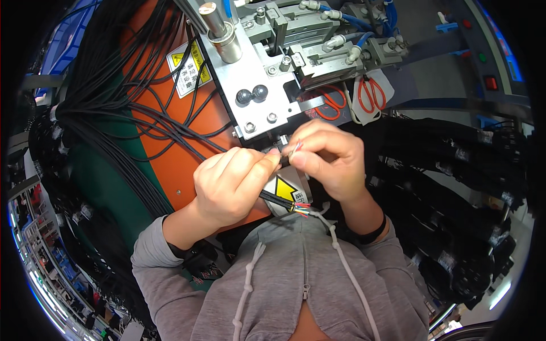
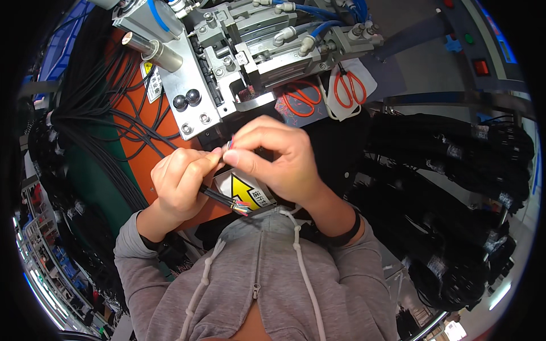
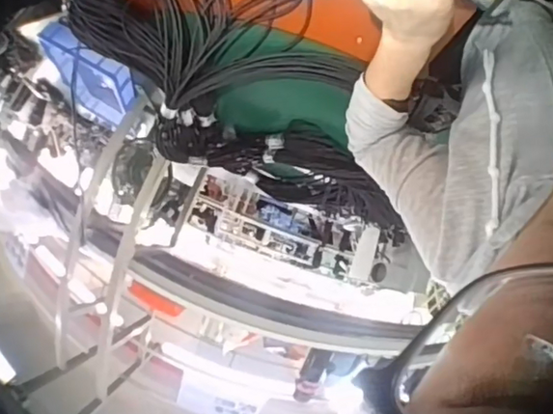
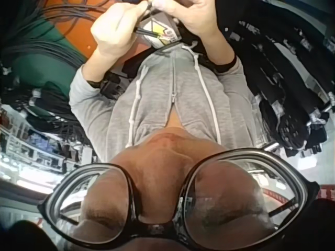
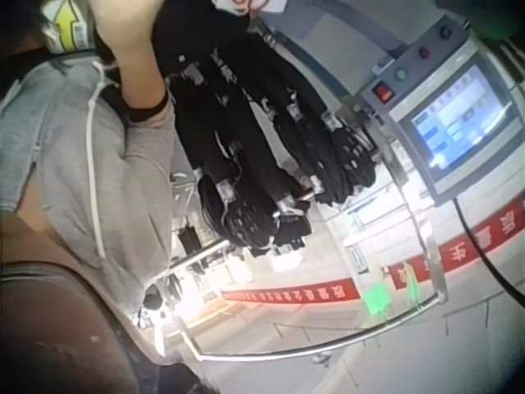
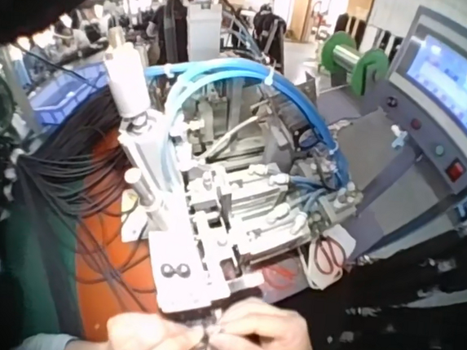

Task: Assembling a wire harness by inserting individual wires into a connector block at an assembly station.

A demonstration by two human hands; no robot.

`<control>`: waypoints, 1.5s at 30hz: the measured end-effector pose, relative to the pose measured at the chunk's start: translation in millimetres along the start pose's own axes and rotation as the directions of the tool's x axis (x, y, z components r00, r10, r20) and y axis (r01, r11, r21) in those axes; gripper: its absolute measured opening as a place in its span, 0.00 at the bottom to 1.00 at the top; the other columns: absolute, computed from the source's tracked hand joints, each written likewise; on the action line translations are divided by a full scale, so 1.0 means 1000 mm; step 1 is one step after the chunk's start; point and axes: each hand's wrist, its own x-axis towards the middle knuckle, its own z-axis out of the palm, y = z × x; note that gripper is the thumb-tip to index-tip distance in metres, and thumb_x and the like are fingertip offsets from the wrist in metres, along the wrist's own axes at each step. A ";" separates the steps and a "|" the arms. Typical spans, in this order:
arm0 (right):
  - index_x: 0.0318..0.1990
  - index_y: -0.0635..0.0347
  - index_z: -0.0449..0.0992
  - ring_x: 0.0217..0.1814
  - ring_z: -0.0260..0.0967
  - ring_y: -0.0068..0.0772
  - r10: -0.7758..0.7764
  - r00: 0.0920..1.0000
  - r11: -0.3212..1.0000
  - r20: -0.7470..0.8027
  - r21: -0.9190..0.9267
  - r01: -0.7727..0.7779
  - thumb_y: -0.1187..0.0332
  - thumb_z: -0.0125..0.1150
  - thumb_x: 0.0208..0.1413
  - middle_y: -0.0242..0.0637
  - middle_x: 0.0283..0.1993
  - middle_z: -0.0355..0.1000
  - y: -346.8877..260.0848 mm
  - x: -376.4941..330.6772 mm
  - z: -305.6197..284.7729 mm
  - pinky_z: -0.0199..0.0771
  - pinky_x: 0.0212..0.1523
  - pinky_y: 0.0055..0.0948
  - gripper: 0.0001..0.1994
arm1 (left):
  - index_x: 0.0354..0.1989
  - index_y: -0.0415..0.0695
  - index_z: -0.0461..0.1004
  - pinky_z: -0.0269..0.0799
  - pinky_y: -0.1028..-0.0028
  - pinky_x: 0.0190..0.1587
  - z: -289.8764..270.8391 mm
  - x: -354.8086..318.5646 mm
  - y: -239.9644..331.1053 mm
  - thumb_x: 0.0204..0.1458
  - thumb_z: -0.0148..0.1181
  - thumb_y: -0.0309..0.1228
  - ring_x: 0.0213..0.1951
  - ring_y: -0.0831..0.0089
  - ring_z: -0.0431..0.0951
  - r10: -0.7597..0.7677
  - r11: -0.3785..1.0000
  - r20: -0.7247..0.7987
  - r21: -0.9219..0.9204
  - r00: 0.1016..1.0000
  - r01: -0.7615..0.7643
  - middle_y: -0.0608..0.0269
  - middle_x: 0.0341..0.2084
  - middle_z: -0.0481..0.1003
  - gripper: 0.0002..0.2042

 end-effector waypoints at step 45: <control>0.28 0.65 0.70 0.27 0.62 0.19 0.074 0.979 0.888 -0.187 -0.434 -0.150 0.76 0.61 0.50 0.30 0.25 0.67 0.037 -0.002 0.002 0.64 0.31 0.21 0.05 | 0.38 0.42 0.78 0.66 0.77 0.22 0.006 -0.005 0.007 0.39 0.61 0.24 0.24 0.77 0.73 -0.150 0.968 0.173 0.227 0.973 0.109 0.67 0.25 0.69 0.14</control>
